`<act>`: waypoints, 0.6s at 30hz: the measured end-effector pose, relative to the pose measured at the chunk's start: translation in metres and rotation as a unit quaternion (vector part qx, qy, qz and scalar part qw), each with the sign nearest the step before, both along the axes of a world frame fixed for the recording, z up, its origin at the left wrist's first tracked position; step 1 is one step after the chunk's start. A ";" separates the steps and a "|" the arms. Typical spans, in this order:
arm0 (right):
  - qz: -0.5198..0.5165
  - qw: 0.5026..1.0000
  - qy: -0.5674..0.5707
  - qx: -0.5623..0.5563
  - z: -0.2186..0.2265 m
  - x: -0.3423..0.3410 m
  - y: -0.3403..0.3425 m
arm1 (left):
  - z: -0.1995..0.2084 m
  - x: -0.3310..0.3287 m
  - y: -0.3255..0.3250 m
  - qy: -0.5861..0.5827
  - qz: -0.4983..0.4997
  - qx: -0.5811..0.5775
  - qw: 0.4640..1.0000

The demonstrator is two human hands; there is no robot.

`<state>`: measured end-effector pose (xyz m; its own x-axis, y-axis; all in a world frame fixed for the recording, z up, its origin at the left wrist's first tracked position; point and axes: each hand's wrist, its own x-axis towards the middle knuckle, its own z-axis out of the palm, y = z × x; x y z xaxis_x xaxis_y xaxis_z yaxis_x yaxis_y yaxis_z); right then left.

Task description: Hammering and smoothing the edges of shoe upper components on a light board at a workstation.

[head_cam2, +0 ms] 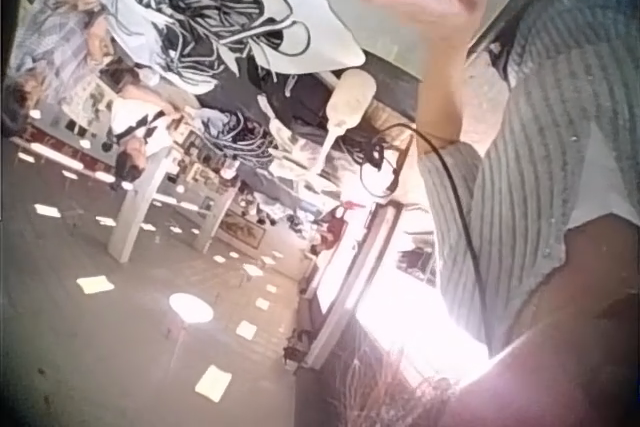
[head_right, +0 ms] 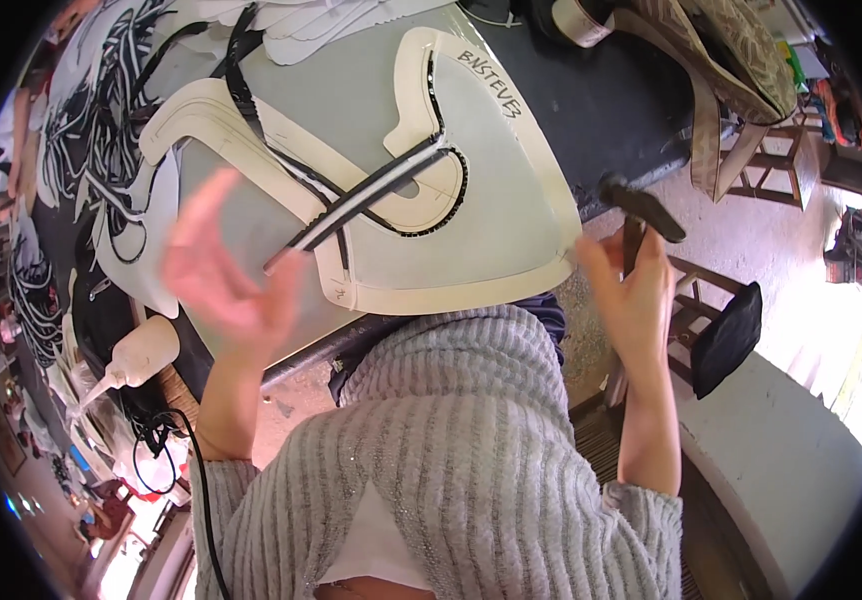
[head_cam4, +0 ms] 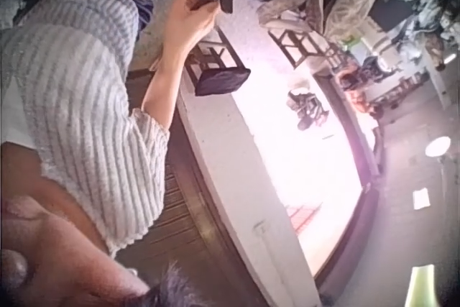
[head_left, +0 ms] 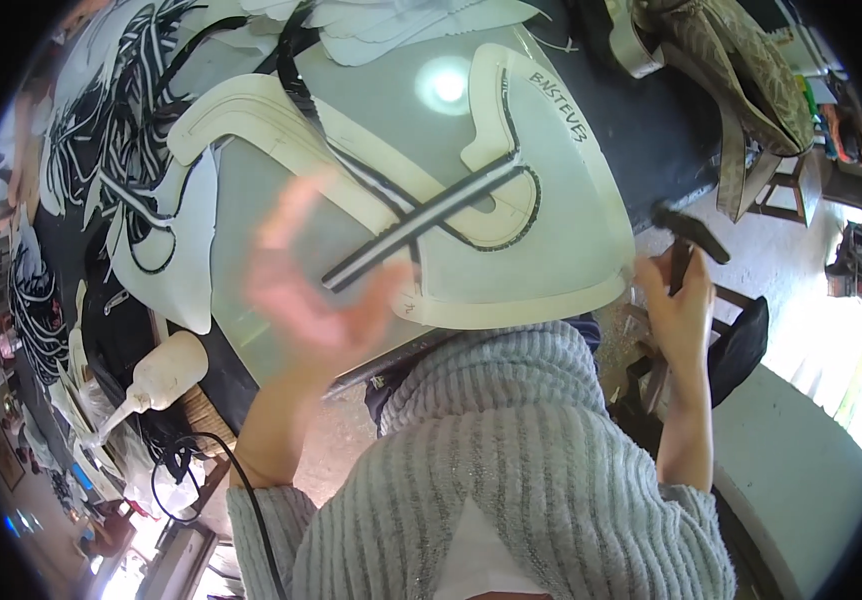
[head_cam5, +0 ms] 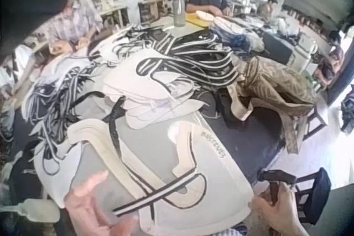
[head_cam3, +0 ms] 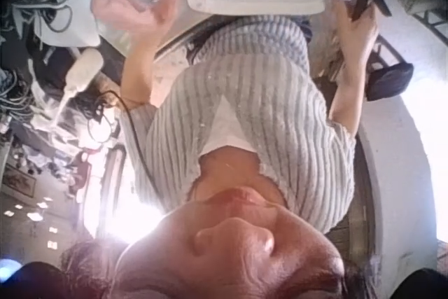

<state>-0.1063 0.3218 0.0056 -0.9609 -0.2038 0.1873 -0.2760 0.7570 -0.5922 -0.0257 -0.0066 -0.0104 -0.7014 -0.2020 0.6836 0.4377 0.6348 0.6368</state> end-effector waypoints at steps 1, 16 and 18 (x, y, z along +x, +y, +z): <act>-0.032 0.989 -0.137 -0.045 -0.007 0.005 0.008 | -0.004 -0.004 -0.009 0.074 0.053 0.023 0.996; 0.124 0.896 -0.264 -0.336 0.050 -0.131 0.062 | 0.017 0.041 -0.023 0.011 0.108 0.449 0.887; 0.132 0.905 -0.288 -0.285 0.050 -0.153 0.035 | 0.020 0.053 -0.017 0.047 0.078 0.522 0.848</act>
